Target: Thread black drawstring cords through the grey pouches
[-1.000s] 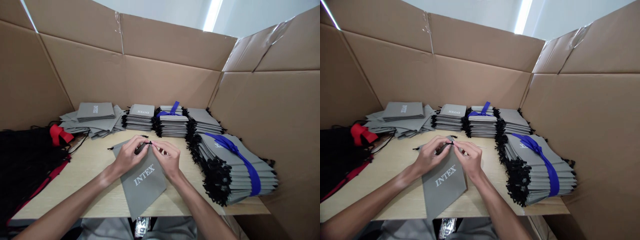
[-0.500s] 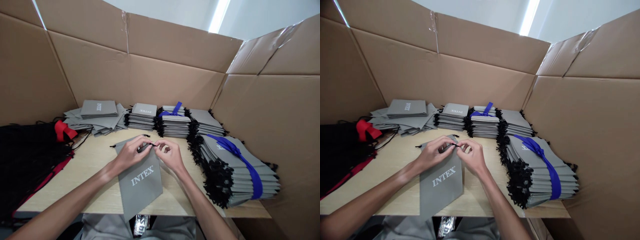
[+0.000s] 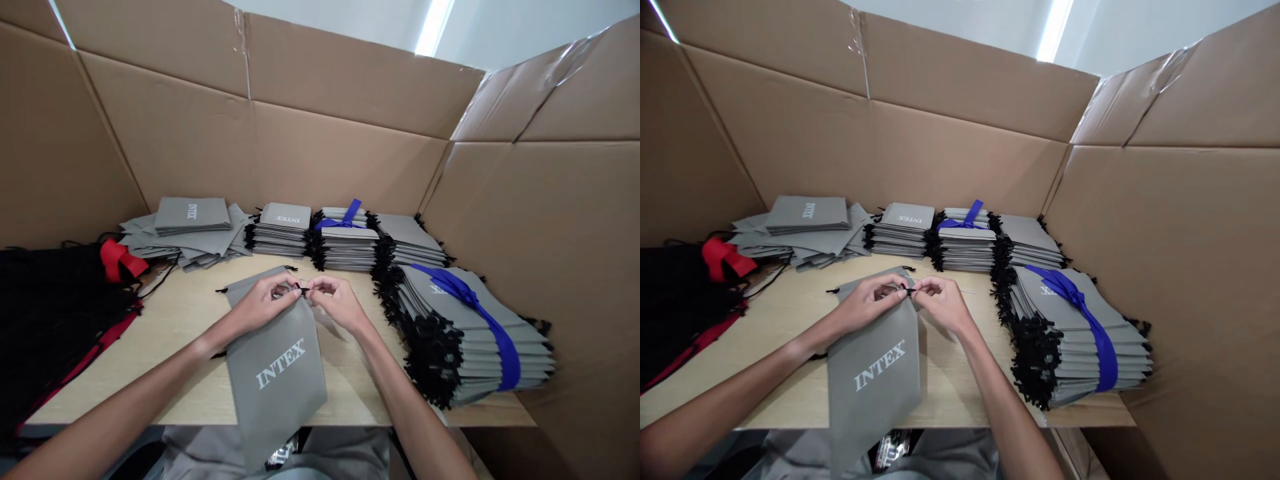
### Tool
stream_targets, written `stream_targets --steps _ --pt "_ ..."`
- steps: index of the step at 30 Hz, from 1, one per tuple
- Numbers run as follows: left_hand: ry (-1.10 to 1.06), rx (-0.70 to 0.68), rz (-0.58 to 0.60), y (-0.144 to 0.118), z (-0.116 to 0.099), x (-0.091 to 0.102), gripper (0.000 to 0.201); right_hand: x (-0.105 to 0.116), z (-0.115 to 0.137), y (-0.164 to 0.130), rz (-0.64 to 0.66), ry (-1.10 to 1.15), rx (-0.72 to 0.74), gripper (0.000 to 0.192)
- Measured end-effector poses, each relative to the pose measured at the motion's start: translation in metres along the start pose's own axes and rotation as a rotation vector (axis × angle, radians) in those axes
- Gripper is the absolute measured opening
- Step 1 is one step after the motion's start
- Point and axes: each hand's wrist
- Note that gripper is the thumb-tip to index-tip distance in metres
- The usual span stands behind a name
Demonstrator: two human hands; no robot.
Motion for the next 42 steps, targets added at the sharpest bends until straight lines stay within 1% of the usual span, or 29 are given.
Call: stream_targets --steps 4,7,12,14,17,21,25,28,31,35,39,42 --pt "-0.018 0.047 -0.01 0.001 0.005 0.0 0.028 0.0 -0.003 -0.002 0.002 -0.056 0.025 0.017" --pt "-0.027 0.063 -0.04 0.002 0.007 -0.001 0.03 0.0 -0.003 -0.002 0.003 -0.066 0.047 0.016" --pt "-0.08 0.073 -0.222 0.001 0.005 -0.004 0.032 -0.007 -0.004 -0.003 -0.102 -0.033 0.101 0.016" --pt "-0.089 0.063 -0.252 0.0 0.005 -0.005 0.029 -0.01 -0.004 -0.004 -0.123 -0.033 0.12 0.016" --pt "-0.079 -0.002 -0.261 -0.002 0.006 -0.004 0.023 -0.013 -0.002 -0.007 -0.141 -0.056 0.139 0.016" --pt "0.004 -0.141 -0.225 -0.003 0.009 0.0 0.02 -0.013 0.001 -0.011 -0.134 -0.119 0.155 0.017" --pt "0.172 -0.34 -0.177 -0.003 0.011 0.005 0.024 -0.013 0.002 -0.011 -0.149 -0.186 0.185 0.018" --pt "0.312 -0.443 -0.148 -0.003 0.012 0.009 0.029 -0.014 0.003 -0.011 -0.168 -0.247 0.22 0.018" --pt "0.445 -0.478 -0.153 -0.004 0.013 0.011 0.028 -0.014 0.003 -0.011 -0.165 -0.287 0.24 0.019" --pt "0.579 -0.47 -0.176 -0.007 0.014 0.011 0.024 -0.016 0.003 -0.012 -0.181 -0.279 0.258 0.018" --pt "0.602 -0.513 -0.261 -0.007 0.011 0.007 0.021 -0.02 0.003 -0.013 -0.271 -0.253 0.263 0.014" --pt "0.599 -0.564 -0.325 -0.006 0.007 0.005 0.02 -0.021 0.004 -0.013 -0.317 -0.211 0.268 0.016"
Point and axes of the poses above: each hand's wrist, its own y-axis towards the middle knuckle, its own x-axis out of the back of the hand, z = x × y, and after that the axes turned 4 degrees about x, right-handed
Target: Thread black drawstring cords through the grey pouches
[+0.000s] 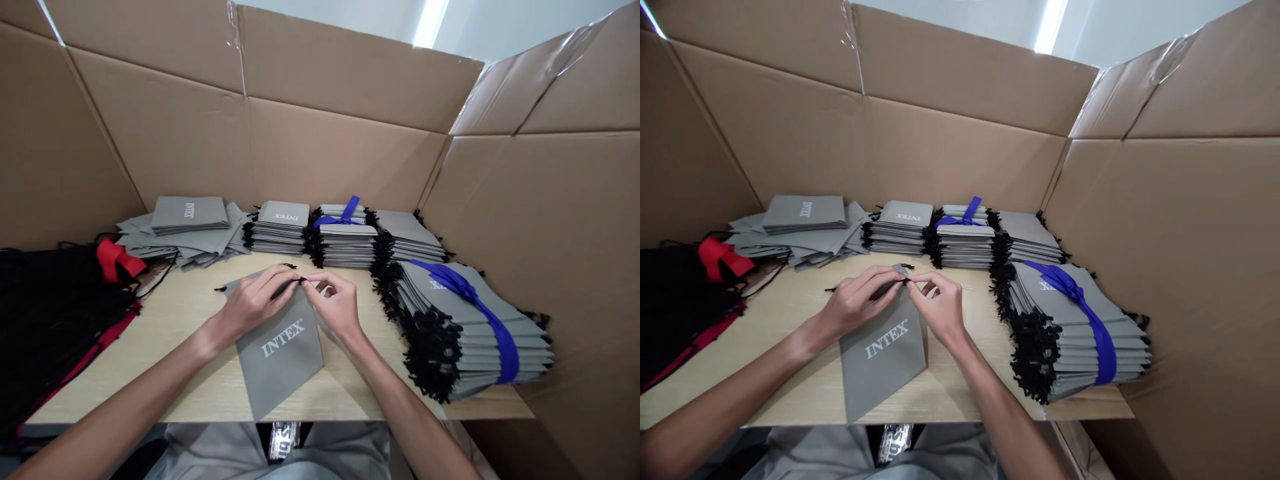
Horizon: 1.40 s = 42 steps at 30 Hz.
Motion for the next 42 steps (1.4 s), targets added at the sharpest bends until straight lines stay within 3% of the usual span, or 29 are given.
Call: stream_targets --steps 10,18,27,32,42 --pt "-0.157 0.075 0.047 0.002 0.0 0.0 0.018 0.011 0.0 0.004 0.11 -0.039 0.023 0.017" --pt "-0.392 0.331 0.205 0.001 -0.006 -0.002 0.013 0.027 -0.004 0.015 0.37 0.076 -0.135 0.014" --pt "-0.615 0.666 0.421 0.009 -0.006 -0.002 0.026 0.027 -0.01 0.02 0.381 0.062 -0.233 0.01" --pt "-0.735 0.823 0.42 0.015 -0.009 0.001 0.034 0.026 -0.005 0.015 0.314 0.064 -0.136 0.016" --pt "-0.732 0.898 0.368 0.017 -0.009 0.0 0.037 0.028 -0.004 0.01 0.303 -0.222 0.178 0.011"
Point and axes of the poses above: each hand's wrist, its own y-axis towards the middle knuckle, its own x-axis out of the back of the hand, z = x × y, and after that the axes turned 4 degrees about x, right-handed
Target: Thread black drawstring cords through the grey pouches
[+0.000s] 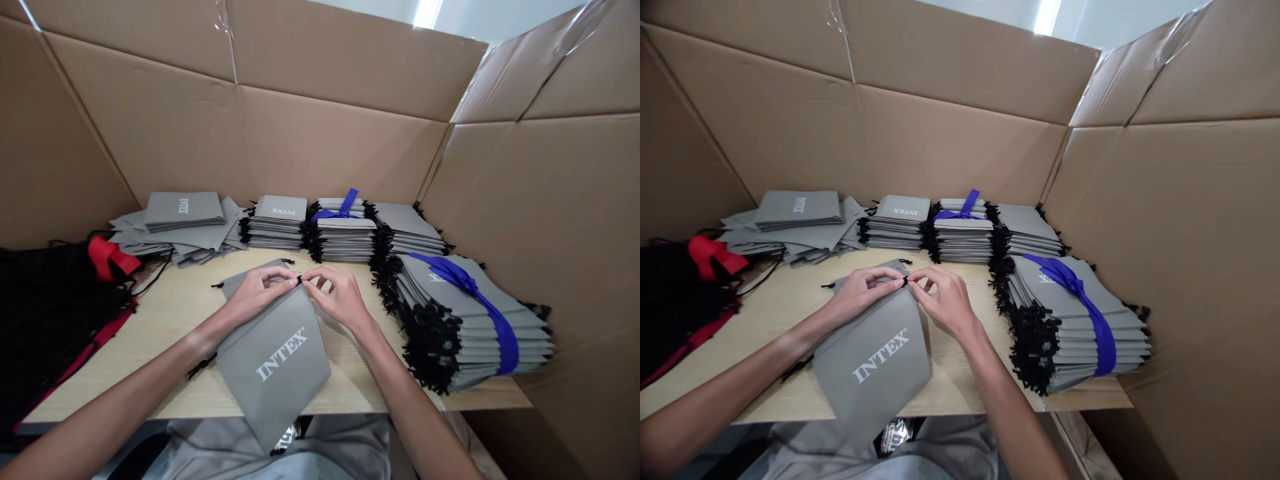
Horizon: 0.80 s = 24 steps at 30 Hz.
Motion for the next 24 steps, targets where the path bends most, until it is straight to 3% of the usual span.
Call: stream_targets --steps 5,12,18,24 --pt "0.025 0.001 -0.006 0.0001 -0.0021 0.0007 0.037 0.0014 -0.0036 -0.0025 0.036 -0.116 0.082 0.01" --pt "0.084 0.035 -0.009 -0.0013 -0.001 -0.0001 0.039 -0.0041 -0.0014 -0.0047 0.091 -0.298 0.088 0.013" --pt "0.127 -0.116 -0.071 -0.0035 0.0026 -0.0042 0.042 -0.0071 -0.0005 -0.0046 0.079 -0.251 0.037 0.011" --pt "0.138 -0.094 -0.107 -0.0051 0.0015 -0.0061 0.035 -0.007 0.0001 -0.0036 0.072 -0.218 0.0 0.012"
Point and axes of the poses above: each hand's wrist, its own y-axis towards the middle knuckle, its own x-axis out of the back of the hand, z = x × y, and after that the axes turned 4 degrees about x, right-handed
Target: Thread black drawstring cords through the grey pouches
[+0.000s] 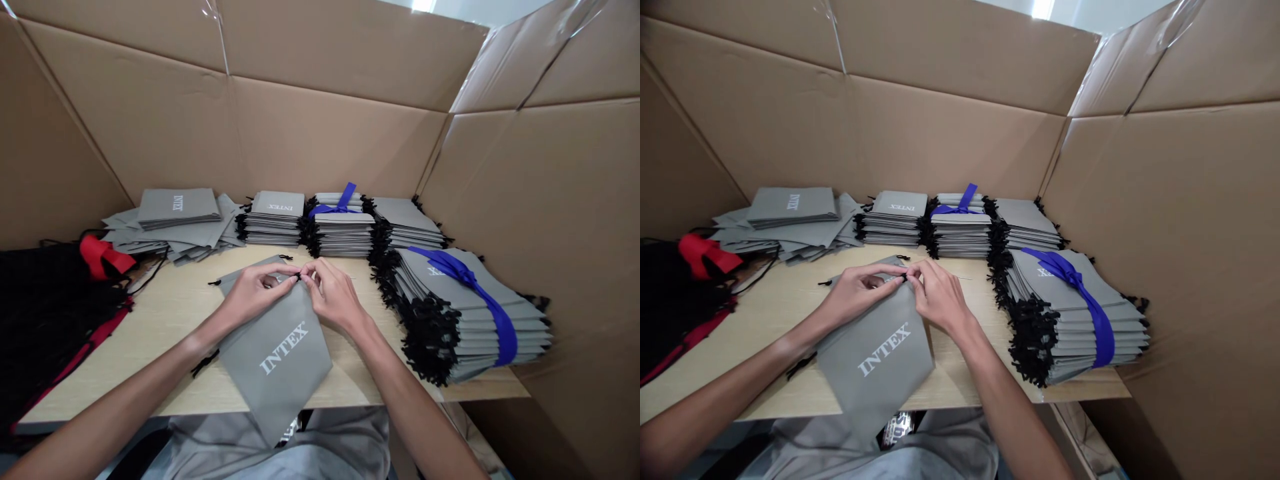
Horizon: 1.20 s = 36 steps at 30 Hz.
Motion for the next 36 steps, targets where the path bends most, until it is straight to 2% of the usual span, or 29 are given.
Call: stream_targets --steps 5,11,24,31,36 --pt "-0.009 0.016 0.006 0.002 0.0 0.002 0.031 0.0 0.001 0.001 -0.012 -0.003 0.001 0.011" --pt "0.01 0.043 -0.022 0.003 0.002 0.003 0.036 0.0 0.002 0.0 -0.012 -0.008 -0.003 0.009" --pt "-0.019 0.029 -0.022 0.002 0.003 0.003 0.029 0.009 0.006 0.001 0.038 -0.018 -0.054 0.013" --pt "0.006 0.002 0.023 0.002 0.007 0.004 0.032 0.007 0.004 0.001 0.081 -0.018 -0.007 0.014" --pt "0.01 -0.031 0.141 0.006 0.016 0.007 0.042 0.006 0.001 0.0 0.064 -0.054 0.013 0.015"
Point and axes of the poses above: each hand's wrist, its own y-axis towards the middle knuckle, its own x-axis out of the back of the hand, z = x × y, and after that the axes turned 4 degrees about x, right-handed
